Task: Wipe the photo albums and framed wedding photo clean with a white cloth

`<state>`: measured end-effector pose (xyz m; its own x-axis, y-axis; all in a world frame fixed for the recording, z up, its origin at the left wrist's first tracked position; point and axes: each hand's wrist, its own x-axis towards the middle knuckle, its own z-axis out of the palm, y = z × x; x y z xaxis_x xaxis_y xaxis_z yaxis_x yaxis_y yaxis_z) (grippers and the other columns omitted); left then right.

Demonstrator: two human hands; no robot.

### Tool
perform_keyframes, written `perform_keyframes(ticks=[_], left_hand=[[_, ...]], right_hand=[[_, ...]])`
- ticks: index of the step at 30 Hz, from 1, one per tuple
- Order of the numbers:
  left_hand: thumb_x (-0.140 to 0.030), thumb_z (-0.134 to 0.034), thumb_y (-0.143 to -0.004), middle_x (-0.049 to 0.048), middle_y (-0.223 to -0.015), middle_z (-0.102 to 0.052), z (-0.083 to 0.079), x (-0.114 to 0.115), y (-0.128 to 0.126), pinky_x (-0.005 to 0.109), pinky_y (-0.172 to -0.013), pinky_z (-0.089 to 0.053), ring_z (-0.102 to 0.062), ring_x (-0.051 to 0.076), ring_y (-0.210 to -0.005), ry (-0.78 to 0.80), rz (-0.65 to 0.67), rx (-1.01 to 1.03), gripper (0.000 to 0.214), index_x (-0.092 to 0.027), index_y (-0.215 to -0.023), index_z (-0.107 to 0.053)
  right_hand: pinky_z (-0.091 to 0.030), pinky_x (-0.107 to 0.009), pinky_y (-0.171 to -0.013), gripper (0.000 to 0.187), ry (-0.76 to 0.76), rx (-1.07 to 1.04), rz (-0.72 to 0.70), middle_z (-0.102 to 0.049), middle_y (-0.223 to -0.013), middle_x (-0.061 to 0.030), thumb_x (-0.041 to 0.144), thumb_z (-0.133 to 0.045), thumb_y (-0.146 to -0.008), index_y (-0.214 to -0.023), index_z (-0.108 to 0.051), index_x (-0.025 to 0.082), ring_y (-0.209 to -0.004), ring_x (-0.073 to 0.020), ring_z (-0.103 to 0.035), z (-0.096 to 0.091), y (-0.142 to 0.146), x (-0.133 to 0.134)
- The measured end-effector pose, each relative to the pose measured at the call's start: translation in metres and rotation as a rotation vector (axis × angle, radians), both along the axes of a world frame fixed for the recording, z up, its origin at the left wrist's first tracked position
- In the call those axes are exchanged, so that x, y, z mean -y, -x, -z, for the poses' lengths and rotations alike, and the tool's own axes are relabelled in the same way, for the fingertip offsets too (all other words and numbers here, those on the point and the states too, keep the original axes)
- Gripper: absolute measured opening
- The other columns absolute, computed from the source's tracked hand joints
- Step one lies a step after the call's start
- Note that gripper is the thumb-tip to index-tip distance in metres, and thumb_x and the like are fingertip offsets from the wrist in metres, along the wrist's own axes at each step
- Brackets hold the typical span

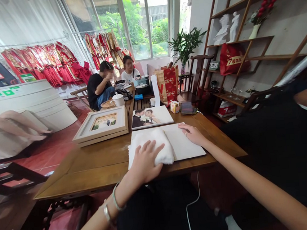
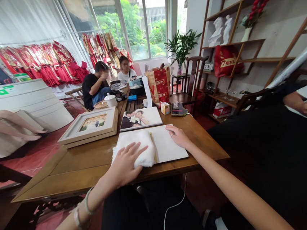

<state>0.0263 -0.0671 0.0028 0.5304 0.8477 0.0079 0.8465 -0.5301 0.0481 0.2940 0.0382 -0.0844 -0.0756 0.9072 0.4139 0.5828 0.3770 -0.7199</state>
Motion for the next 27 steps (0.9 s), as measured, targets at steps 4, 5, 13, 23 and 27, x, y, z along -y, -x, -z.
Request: perform_keyframes(ticks=[4,5,13,23,27], left_hand=[[-0.034,-0.049,-0.084,0.0100,-0.149,-0.035,0.010,-0.051,0.003,0.058,-0.108,-0.022,-0.027,0.032,-0.137,-0.053,-0.006,0.030,0.059,-0.029,-0.141,-0.036],[-0.034,-0.048,-0.085,0.0100,-0.148,-0.036,0.012,-0.059,0.003,0.058,-0.108,-0.022,-0.028,0.032,-0.137,-0.068,-0.018,0.038,0.058,-0.028,-0.141,-0.037],[-0.029,-0.049,-0.082,0.0105,-0.147,-0.038,0.013,-0.039,0.013,0.058,-0.106,-0.023,-0.028,0.032,-0.137,-0.103,-0.081,0.055,0.059,-0.028,-0.140,-0.039],[-0.015,-0.051,-0.067,0.0033,-0.153,-0.027,0.006,0.050,0.034,0.058,-0.110,-0.016,-0.021,0.030,-0.141,0.044,-0.002,0.055,0.081,-0.036,-0.143,-0.031],[-0.018,-0.052,-0.070,0.0038,-0.151,-0.032,0.003,0.034,0.036,0.057,-0.109,-0.020,-0.025,0.031,-0.139,0.031,-0.015,0.046,0.075,-0.035,-0.141,-0.035]], right_hand=[[-0.031,-0.044,-0.111,0.038,0.008,0.000,0.002,-0.061,-0.126,-0.0062,0.009,-0.046,-0.080,-0.108,-0.069,0.020,-0.125,-0.0215,-0.049,-0.001,0.000,0.001],[-0.031,-0.043,-0.111,0.038,0.007,0.000,0.002,-0.061,-0.126,-0.0059,0.009,-0.046,-0.080,-0.108,-0.069,0.020,-0.125,-0.0214,-0.049,0.000,-0.001,0.001],[-0.031,-0.044,-0.111,0.038,0.003,-0.026,-0.006,-0.062,-0.125,-0.0043,0.010,-0.047,-0.079,-0.106,-0.070,0.022,-0.124,-0.0217,-0.050,0.000,-0.001,0.000],[-0.031,-0.042,-0.111,0.039,0.011,0.003,-0.001,-0.061,-0.126,-0.0060,0.010,-0.046,-0.080,-0.109,-0.069,0.020,-0.126,-0.0216,-0.048,0.001,0.000,0.000],[-0.031,-0.042,-0.111,0.038,0.011,0.009,-0.005,-0.060,-0.127,-0.0066,0.010,-0.045,-0.080,-0.109,-0.069,0.019,-0.126,-0.0216,-0.048,0.000,-0.001,0.000]])
